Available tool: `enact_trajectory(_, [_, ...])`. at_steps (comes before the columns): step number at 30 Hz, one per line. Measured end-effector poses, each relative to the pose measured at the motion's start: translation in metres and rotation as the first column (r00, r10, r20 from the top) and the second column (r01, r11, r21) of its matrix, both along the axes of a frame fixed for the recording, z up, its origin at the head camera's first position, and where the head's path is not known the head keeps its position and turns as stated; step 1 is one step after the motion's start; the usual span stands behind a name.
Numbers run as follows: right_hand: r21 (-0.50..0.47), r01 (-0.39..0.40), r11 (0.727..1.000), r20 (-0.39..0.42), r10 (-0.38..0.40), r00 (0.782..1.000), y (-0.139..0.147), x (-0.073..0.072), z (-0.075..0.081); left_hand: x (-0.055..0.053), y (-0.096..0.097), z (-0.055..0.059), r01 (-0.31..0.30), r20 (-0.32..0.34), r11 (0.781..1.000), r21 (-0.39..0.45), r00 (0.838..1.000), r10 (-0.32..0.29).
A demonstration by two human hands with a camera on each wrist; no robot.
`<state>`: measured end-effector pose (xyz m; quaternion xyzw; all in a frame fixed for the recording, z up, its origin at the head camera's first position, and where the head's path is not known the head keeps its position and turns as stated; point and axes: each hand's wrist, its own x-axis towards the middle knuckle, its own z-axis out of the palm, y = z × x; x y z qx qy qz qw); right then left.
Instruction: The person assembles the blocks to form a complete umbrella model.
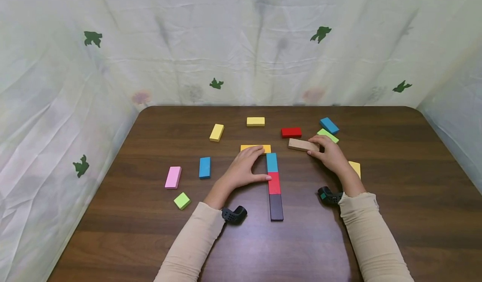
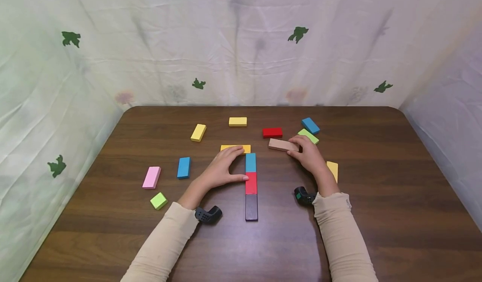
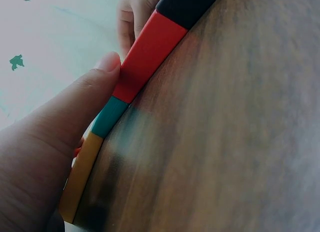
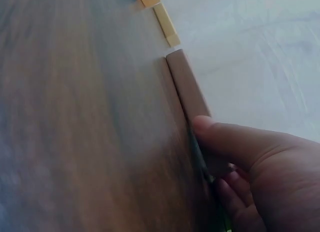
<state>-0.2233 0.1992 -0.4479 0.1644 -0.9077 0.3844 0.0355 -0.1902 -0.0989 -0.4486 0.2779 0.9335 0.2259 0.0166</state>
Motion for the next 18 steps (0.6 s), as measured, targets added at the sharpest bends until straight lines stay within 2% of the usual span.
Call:
enact_trajectory(11, [0.023,0.007,1.000,-0.043,-0.006,0.999,-0.005,0.001,0.006,0.000,0.000,0.002,0.001,0.000,1.000,0.001,1.000,-0.001])
enact_trajectory(18, [-0.024,-0.027,0.999,-0.050,0.026,0.998,-0.013,0.003,0.014,0.000,0.000,0.001,0.001,-0.002,1.000,-0.002,1.000,-0.001])
